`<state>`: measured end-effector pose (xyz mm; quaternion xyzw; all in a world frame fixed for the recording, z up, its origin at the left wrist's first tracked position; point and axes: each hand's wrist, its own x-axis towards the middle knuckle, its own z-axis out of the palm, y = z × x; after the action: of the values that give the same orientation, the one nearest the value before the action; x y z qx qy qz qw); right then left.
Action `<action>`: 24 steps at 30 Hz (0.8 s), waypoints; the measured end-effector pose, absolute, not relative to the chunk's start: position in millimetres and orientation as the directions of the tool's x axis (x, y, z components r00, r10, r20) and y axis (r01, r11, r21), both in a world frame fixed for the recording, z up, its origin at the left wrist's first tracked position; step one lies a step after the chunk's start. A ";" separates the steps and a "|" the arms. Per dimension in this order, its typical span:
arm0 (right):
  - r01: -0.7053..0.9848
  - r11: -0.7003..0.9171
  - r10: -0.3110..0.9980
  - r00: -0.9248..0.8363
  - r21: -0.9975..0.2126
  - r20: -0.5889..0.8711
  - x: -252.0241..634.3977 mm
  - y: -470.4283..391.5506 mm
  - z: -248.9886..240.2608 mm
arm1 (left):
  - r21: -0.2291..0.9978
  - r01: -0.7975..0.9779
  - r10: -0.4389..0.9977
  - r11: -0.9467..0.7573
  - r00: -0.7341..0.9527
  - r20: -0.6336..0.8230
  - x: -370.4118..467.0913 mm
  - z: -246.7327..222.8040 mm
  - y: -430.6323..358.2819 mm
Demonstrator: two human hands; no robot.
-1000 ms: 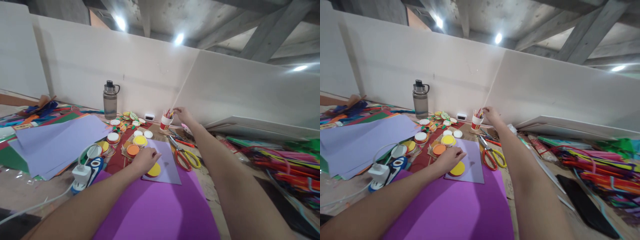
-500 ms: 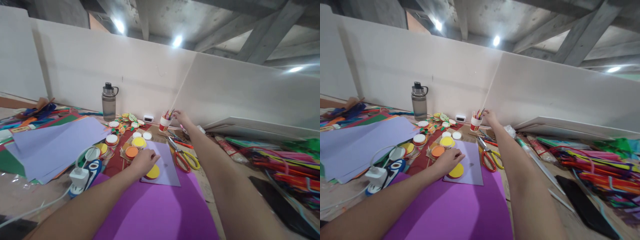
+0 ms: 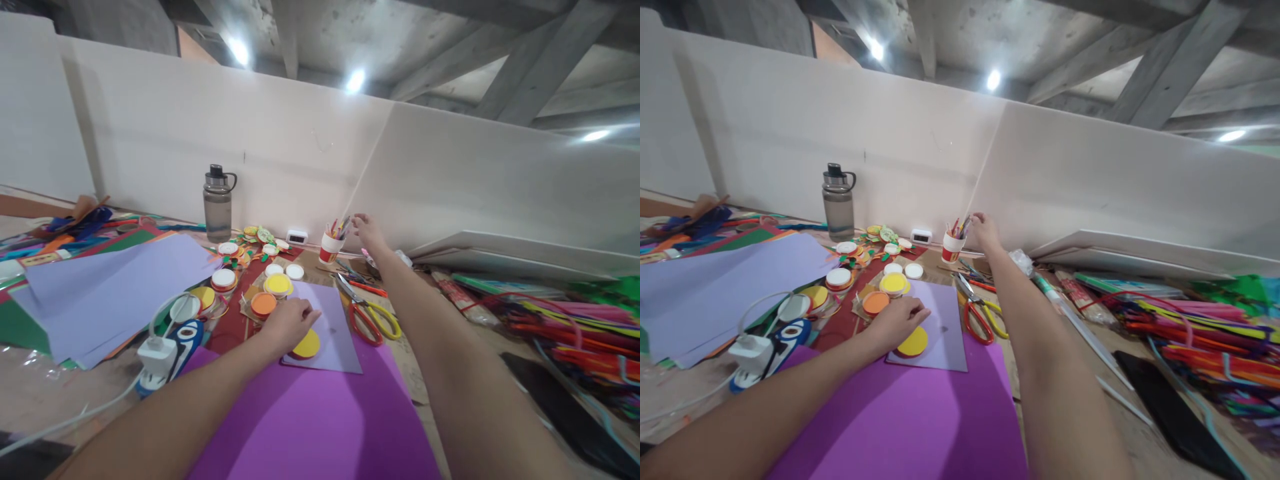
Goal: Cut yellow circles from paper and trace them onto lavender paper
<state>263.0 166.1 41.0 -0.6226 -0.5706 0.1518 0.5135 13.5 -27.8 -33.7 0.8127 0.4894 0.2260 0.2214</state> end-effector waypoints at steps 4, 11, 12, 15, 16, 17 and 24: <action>0.618 0.081 0.877 0.329 -0.782 0.351 266.8 159.7 40.5 | 0.564 0.710 0.897 -0.422 0.419 0.144 13.5 -34.6 -26.8; 0.836 -0.155 0.945 0.281 -0.527 0.168 279.3 138.0 19.1 | 0.562 0.713 0.897 -0.420 0.419 0.139 15.3 -33.1 -26.5; 0.864 -0.179 0.954 0.269 -0.471 0.133 279.8 135.0 13.6 | 0.560 0.714 0.897 -0.421 0.419 0.140 15.6 -32.5 -26.6; 0.924 -0.228 0.967 0.251 -0.308 0.037 277.0 128.6 -4.2 | 0.559 0.711 0.894 -0.426 0.425 0.141 16.0 -31.6 -26.7; 0.934 -0.239 0.968 0.250 -0.264 0.011 274.9 127.4 -9.7 | 0.560 0.710 0.894 -0.426 0.426 0.140 16.0 -31.8 -26.7; 0.942 -0.245 0.968 0.249 -0.228 -0.011 272.6 126.6 -14.6 | 0.560 0.711 0.894 -0.425 0.426 0.138 15.9 -32.2 -26.5; 0.942 -0.275 0.961 0.276 -0.192 -0.024 266.6 127.5 -20.5 | 0.563 0.712 0.898 -0.419 0.418 0.139 15.3 -35.6 -25.5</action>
<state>266.6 127.5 -20.5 -0.7957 -0.5979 0.0678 0.0699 15.3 -25.5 -35.6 0.8141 0.4943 0.2161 0.2148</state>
